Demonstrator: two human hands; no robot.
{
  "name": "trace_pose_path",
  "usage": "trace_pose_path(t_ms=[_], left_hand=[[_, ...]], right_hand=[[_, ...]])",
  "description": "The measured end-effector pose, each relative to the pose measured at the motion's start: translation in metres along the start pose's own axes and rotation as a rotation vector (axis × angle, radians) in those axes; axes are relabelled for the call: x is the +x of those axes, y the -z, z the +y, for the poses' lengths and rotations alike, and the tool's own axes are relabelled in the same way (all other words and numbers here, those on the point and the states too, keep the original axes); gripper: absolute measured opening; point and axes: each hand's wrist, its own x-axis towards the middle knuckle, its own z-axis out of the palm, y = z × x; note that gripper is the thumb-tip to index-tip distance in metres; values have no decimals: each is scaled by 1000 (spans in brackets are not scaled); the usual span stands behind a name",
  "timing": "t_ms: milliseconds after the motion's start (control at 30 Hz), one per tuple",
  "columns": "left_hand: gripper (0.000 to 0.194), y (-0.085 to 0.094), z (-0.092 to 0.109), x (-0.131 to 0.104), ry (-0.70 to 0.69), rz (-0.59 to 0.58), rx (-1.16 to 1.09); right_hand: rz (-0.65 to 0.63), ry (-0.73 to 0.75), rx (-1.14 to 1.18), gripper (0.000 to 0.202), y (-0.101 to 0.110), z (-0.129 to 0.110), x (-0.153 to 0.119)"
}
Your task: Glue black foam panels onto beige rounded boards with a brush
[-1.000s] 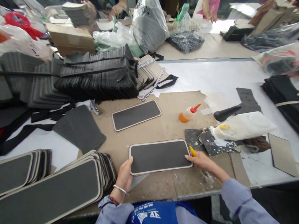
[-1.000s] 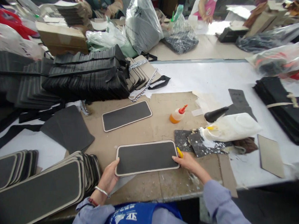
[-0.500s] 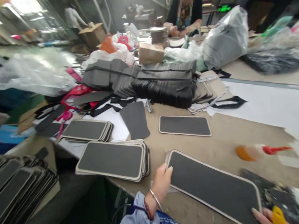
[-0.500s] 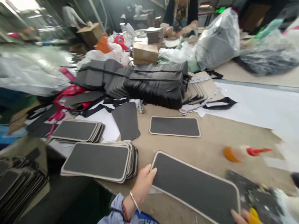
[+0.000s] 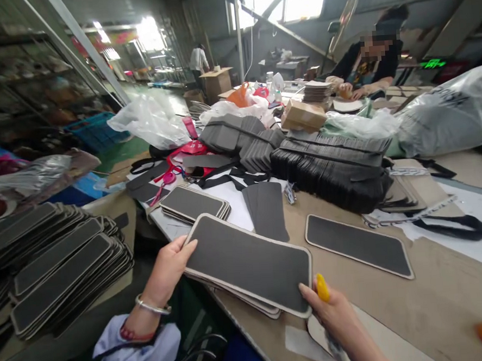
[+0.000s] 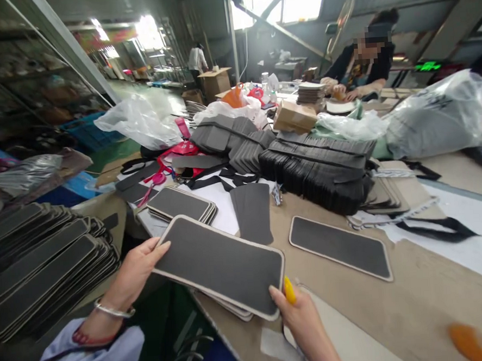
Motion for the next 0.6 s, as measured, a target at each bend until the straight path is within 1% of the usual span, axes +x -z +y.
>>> trace_pose_path(t_ms=[33, 100, 133, 167, 200, 267, 333, 400, 467, 533, 600], left_hand=[[36, 11, -6, 7, -47, 105, 105], [41, 26, -22, 15, -191, 315, 358], [44, 30, -30, 16, -261, 378, 452], [47, 32, -37, 14, -311, 397, 504], [49, 31, -43, 9, -339, 381, 515], [50, 23, -52, -8, -347, 305, 479], [50, 9, -57, -29, -349, 190, 480], [47, -8, -63, -50, -373, 7, 503], [39, -28, -71, -70, -416, -218, 502], [32, -52, -84, -89, -420, -405, 468], [31, -78, -98, -105, -378, -570, 426]], right_hand=[[-2, 11, -23, 38, -5, -7, 3], [25, -14, -78, 36, -7, -9, 2], [57, -39, -108, 37, -6, -6, -1], [97, -68, -132, 37, -2, -1, -6], [139, -97, -148, 37, 2, 5, -13], [210, -140, -168, 38, 13, 15, -28], [259, -183, -179, 39, 25, 24, -43], [293, -214, -199, 40, 36, 36, -56], [329, -256, -233, 42, 46, 54, -69], [370, -314, -269, 42, 57, 79, -83], [410, -397, -291, 40, 67, 108, -99]])
